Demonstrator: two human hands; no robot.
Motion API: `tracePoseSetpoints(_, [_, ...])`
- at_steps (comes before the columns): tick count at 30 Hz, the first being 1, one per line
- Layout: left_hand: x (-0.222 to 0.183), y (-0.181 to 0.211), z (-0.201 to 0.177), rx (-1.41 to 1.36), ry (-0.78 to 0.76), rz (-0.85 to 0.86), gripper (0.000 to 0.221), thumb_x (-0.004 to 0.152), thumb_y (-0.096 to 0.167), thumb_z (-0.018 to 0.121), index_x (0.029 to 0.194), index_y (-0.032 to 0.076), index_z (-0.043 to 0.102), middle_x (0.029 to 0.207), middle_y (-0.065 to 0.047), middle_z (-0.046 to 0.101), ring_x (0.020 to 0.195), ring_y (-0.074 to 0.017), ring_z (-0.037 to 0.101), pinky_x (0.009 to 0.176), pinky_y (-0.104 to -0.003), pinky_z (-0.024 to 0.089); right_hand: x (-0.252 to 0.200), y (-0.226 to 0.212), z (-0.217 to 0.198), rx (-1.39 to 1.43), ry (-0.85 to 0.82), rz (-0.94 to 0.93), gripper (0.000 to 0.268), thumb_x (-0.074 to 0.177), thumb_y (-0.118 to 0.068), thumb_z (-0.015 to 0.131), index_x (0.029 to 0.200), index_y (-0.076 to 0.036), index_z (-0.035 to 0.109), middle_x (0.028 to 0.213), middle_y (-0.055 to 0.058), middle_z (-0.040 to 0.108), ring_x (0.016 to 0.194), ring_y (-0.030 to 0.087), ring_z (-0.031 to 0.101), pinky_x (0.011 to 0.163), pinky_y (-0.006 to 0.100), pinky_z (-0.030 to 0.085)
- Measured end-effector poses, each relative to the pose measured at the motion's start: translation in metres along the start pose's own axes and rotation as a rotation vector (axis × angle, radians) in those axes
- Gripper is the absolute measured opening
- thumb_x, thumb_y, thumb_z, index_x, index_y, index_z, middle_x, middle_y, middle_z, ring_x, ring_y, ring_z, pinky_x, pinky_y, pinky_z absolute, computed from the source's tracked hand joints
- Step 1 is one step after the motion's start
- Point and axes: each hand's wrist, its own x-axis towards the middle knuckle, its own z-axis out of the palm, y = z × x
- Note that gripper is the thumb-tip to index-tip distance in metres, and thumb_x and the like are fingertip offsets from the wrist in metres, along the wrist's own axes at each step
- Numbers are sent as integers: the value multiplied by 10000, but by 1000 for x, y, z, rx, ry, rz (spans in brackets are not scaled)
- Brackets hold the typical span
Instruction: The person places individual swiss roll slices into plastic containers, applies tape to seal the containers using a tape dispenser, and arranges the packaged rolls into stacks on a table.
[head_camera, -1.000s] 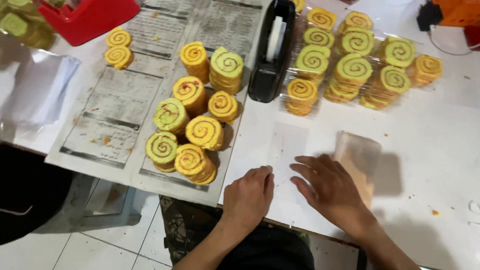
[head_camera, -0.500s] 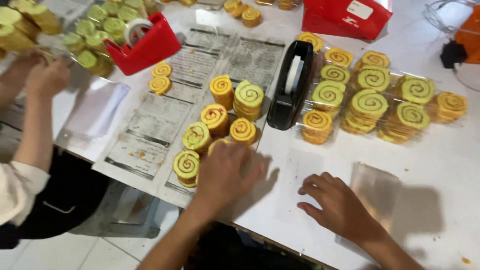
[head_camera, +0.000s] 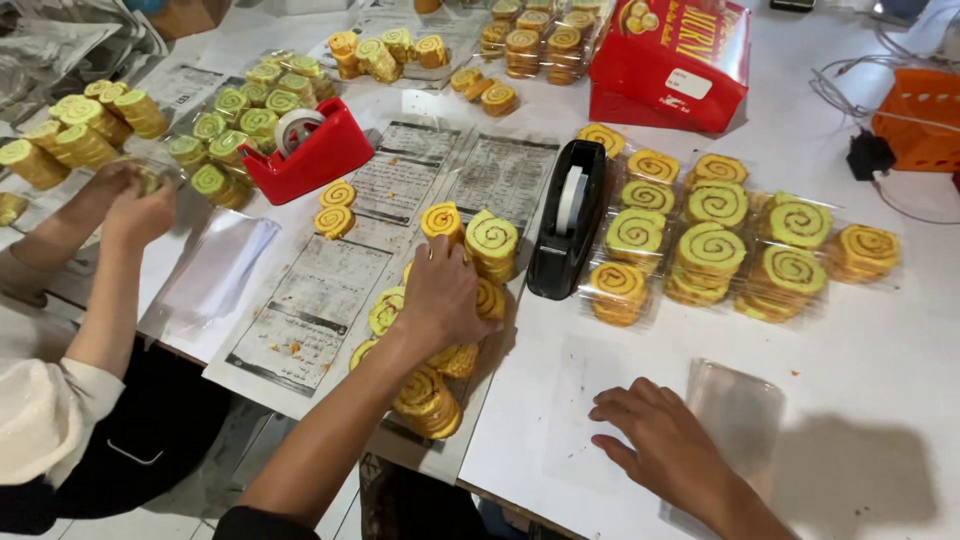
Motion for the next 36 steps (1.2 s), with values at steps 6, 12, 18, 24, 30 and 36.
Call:
tracePoseSetpoints(6, [8, 1, 2, -9, -54, 9, 765, 705, 847, 515, 968, 151, 691, 1114, -77, 571, 1115, -273, 412, 913, -404, 324, 2, -1, -1, 16, -10, -1, 267, 846, -356, 646, 1052, -188, 658, 1098, -86, 645, 951, 191, 513, 812, 368, 425])
tracePoseSetpoints(12, [11, -2, 7, -68, -35, 3, 730, 703, 731, 570, 1080, 109, 623, 1177, -93, 559, 1191, -292, 411, 959, -433, 343, 2, -1, -2, 14, -8, -21, 267, 854, -354, 640, 1055, -181, 658, 1088, -71, 645, 934, 201, 519, 780, 370, 430])
tracePoseSetpoints(18, [8, -1, 6, -74, -30, 60, 810, 626, 723, 660, 1172, 139, 531, 1236, -95, 513, 1193, -291, 394, 973, -460, 339, 3, -3, -3, 26, -47, 19, 268, 858, -350, 635, 1067, -183, 644, 1110, -74, 636, 953, 193, 517, 809, 362, 429])
tracePoseSetpoints(24, [4, -2, 0, -86, -39, 77, 883, 671, 782, 611, 1258, 137, 469, 1214, -60, 573, 1220, -279, 412, 1012, -479, 329, 2, -3, -3, 22, -30, -1, 274, 863, -348, 629, 1075, -175, 645, 1121, -59, 632, 961, 198, 524, 816, 366, 430])
tracePoseSetpoints(30, [1, -7, -1, -156, 33, 75, 887, 670, 733, 617, 1270, 100, 460, 1176, -72, 600, 1203, -309, 445, 983, -488, 328, 3, -2, -4, 16, -12, -12, 279, 858, -345, 637, 1078, -174, 644, 1115, -62, 631, 958, 196, 518, 804, 364, 433])
tracePoseSetpoints(36, [-34, 24, -23, -162, 290, 225, 678, 617, 601, 660, 1074, 114, 546, 1060, -93, 636, 1112, -338, 488, 840, -479, 377, 2, 0, -12, 126, 137, -77, 204, 837, -308, 654, 1004, -191, 673, 1096, -11, 686, 1005, 215, 614, 1000, 427, 341])
